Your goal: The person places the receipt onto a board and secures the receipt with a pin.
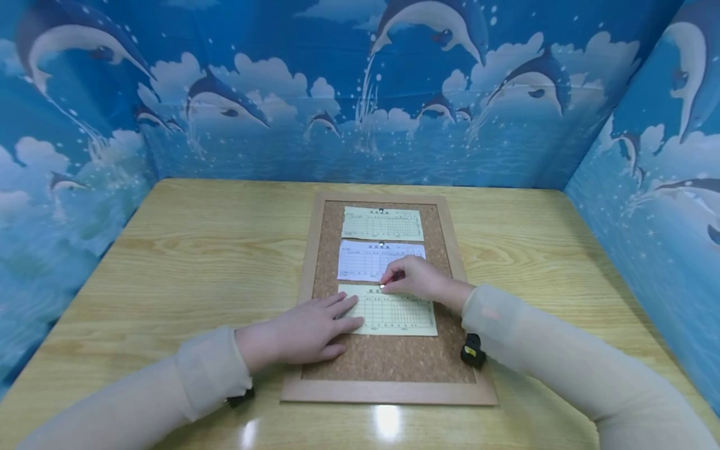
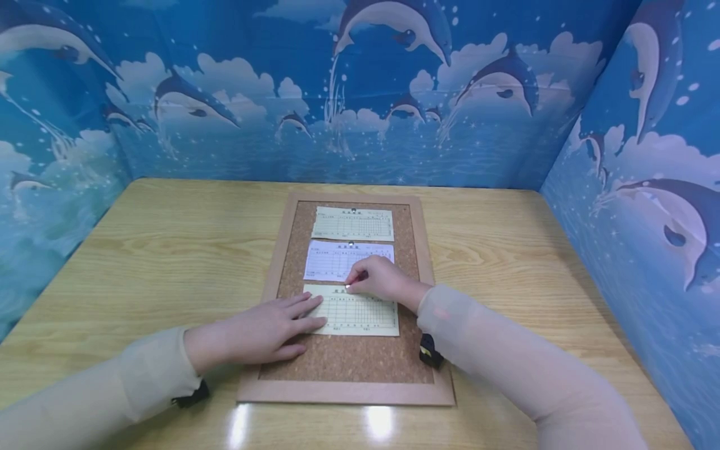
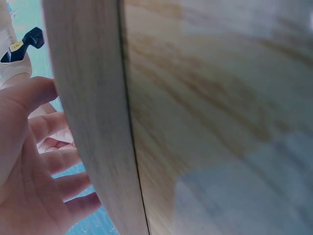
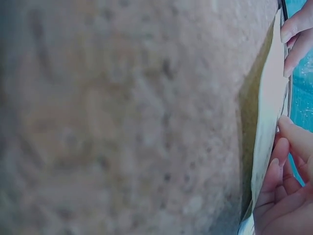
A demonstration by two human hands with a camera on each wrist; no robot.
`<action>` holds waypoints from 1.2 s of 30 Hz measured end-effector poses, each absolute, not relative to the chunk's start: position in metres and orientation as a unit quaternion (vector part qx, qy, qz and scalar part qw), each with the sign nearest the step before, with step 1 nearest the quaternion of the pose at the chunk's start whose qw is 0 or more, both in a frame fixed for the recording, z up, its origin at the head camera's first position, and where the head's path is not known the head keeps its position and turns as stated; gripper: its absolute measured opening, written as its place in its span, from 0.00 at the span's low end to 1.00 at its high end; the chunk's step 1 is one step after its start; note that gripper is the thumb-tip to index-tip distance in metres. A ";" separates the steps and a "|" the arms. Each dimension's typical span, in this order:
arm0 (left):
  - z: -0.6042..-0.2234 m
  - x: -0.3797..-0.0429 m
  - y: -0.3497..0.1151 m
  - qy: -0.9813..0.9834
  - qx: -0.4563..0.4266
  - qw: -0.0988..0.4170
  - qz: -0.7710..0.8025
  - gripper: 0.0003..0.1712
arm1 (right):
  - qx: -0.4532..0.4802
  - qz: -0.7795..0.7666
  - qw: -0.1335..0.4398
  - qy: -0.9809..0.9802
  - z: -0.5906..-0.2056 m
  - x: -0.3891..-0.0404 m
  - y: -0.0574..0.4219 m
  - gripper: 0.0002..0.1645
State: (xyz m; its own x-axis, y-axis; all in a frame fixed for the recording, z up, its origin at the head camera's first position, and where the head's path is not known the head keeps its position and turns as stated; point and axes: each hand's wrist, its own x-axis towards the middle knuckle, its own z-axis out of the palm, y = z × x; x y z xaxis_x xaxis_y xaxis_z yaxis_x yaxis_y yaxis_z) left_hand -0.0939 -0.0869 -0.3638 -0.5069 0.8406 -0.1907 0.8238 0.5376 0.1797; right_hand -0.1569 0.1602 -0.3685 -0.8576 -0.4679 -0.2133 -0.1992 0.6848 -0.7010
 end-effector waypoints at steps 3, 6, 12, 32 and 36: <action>-0.364 -0.094 -0.087 0.868 0.479 0.128 0.034 0.31 | -0.186 -0.352 0.192 0.897 -0.368 -0.157 0.160 0.03; -0.364 -0.094 -0.087 0.868 0.479 0.128 0.035 0.31 | -0.188 -0.353 0.193 0.896 -0.368 -0.157 0.159 0.03; -0.363 -0.093 -0.087 0.867 0.480 0.126 0.036 0.31 | -0.187 -0.351 0.196 0.896 -0.368 -0.158 0.160 0.03; -0.364 -0.093 -0.087 0.867 0.481 0.121 0.039 0.30 | -0.184 -0.350 0.200 0.896 -0.366 -0.157 0.158 0.04; -0.363 -0.092 -0.088 0.867 0.484 0.116 0.041 0.30 | -0.182 -0.348 0.201 0.898 -0.366 -0.157 0.158 0.04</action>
State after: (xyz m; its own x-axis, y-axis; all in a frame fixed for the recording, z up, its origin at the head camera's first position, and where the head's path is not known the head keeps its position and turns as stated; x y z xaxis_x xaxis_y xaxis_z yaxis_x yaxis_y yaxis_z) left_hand -0.0923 -0.0876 -0.3630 -0.5052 0.8478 -0.1611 0.8291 0.5286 0.1822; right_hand -0.1570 0.1579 -0.3661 -0.8530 -0.4663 -0.2344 -0.1866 0.6920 -0.6973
